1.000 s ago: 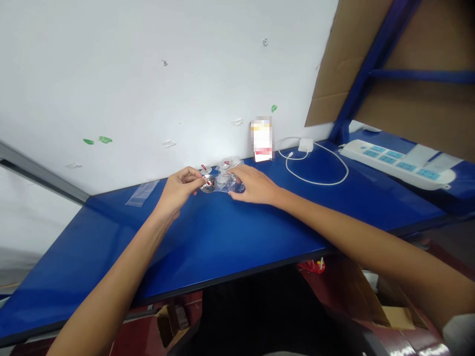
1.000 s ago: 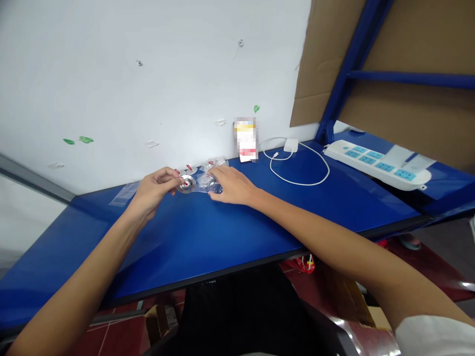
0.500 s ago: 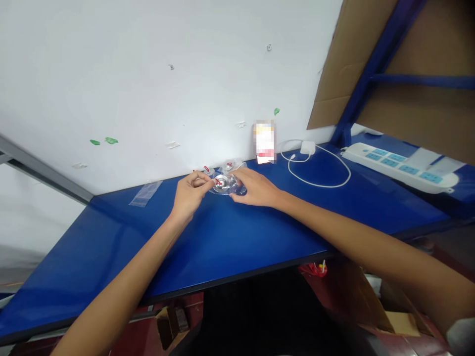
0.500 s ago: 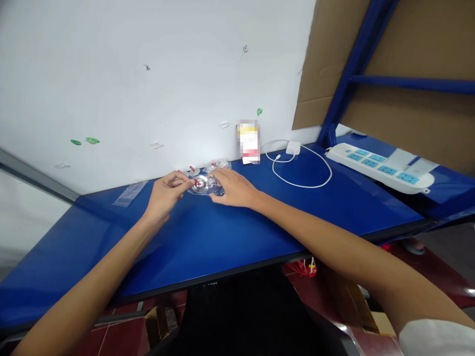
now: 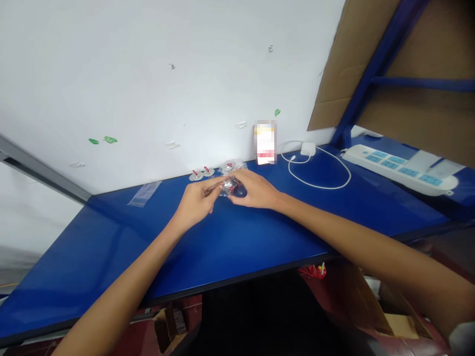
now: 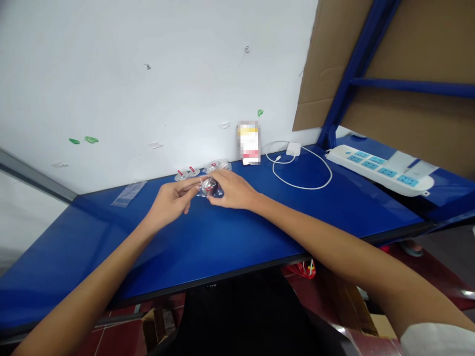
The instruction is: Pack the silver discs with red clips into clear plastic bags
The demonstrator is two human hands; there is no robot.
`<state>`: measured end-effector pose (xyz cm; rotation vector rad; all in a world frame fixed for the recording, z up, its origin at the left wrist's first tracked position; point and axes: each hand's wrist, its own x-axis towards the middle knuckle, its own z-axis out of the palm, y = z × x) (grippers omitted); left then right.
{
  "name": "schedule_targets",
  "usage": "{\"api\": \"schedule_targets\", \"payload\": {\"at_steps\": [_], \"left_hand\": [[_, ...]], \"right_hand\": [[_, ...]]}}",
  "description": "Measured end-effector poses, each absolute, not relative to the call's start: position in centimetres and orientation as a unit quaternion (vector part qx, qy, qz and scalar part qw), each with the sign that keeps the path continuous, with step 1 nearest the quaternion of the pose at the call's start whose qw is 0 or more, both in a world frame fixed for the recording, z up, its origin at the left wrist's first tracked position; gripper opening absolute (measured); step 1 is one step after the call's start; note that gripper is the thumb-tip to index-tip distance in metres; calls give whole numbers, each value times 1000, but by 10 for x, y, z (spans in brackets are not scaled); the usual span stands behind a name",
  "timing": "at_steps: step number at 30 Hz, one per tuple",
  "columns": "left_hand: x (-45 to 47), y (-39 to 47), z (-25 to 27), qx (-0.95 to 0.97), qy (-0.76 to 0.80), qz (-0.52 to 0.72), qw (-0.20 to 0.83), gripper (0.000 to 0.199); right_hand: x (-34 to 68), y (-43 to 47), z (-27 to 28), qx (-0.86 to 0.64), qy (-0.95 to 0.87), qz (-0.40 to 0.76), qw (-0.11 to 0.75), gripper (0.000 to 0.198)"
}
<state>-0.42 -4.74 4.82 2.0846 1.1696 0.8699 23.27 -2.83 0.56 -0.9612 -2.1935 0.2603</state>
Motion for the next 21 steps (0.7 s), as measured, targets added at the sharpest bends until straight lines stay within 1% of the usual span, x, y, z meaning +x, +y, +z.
{"api": "schedule_targets", "payload": {"at_steps": [3,5,7,9,13,15,19,21], "left_hand": [[-1,-54,52,784,431,325,306,39],[1,-56,53,769,439,367,284,36],[2,-58,53,749,458,413,242,30],[2,-59,54,739,469,426,231,26],[4,-65,58,749,447,375,315,34],[7,-69,59,753,437,371,323,39],[10,-74,57,749,439,423,259,41],[10,-75,56,754,438,421,249,39]], "right_hand": [[232,-30,8,-383,-845,111,357,37],[232,-30,9,-384,-842,110,363,41],[231,-30,8,-383,-839,109,371,44],[231,-30,7,-382,-837,110,376,44],[230,-30,7,-369,-838,108,387,36],[229,-30,6,-365,-835,108,397,36],[228,-29,3,-361,-820,121,428,44],[227,-30,3,-359,-814,135,436,46]]}}
